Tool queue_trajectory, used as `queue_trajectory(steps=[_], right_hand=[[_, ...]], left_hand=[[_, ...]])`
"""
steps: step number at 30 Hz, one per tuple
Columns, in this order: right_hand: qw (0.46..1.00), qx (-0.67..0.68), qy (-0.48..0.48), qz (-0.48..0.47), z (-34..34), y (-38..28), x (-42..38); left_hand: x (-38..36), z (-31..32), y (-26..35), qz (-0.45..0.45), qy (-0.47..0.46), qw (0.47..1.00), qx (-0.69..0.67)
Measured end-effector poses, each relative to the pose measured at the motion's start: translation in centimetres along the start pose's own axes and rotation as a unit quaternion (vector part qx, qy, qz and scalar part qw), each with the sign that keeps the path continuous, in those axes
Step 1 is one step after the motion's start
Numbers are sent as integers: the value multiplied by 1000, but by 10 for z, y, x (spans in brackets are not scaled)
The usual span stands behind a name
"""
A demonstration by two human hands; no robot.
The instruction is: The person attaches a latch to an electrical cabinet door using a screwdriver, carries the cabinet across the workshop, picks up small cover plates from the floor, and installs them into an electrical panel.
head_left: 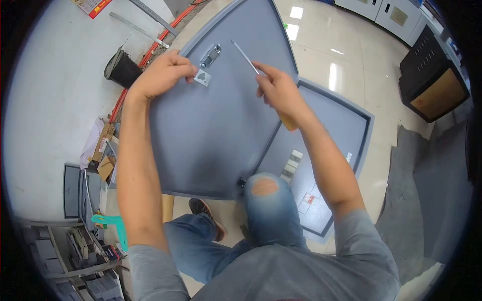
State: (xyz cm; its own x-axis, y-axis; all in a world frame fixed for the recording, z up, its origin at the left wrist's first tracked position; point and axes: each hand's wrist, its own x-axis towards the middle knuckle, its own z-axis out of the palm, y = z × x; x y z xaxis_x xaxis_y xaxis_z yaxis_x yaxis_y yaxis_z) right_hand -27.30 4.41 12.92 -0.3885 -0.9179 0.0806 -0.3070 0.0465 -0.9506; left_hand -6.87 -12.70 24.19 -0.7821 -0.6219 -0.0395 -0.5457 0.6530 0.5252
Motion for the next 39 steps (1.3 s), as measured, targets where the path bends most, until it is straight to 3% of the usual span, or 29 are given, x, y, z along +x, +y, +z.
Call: queue_trajectory(steps=[4, 9, 12, 18, 19, 22, 30, 36, 39], right_hand=[[996, 85, -12, 16, -2, -3, 0], [994, 109, -15, 2, -1, -11, -10], [992, 126, -9, 12, -10, -8, -15], [988, 152, -15, 17, -34, -5, -25], [988, 152, -17, 17, -38, -4, -27], [986, 163, -26, 8, -47, 0, -32], [988, 150, -14, 20, -47, 2, -28], [995, 95, -26, 22, -46, -4, -26], [999, 21, -36, 7, -45, -1, -24]], left_hand=[[3, -20, 4, -93, -108, 976, -163], [4, -20, 5, -66, -139, 954, -258], [5, -15, -13, -27, -108, 943, -313], [4, -18, -7, -52, -154, 925, -344], [4, -15, -6, -18, -123, 932, -342], [4, -12, -6, -115, -111, 876, -454], [0, -6, 10, -116, -84, 890, -432], [-1, -1, 27, -10, -64, 968, -244], [5, 0, 17, 9, -61, 970, -237]])
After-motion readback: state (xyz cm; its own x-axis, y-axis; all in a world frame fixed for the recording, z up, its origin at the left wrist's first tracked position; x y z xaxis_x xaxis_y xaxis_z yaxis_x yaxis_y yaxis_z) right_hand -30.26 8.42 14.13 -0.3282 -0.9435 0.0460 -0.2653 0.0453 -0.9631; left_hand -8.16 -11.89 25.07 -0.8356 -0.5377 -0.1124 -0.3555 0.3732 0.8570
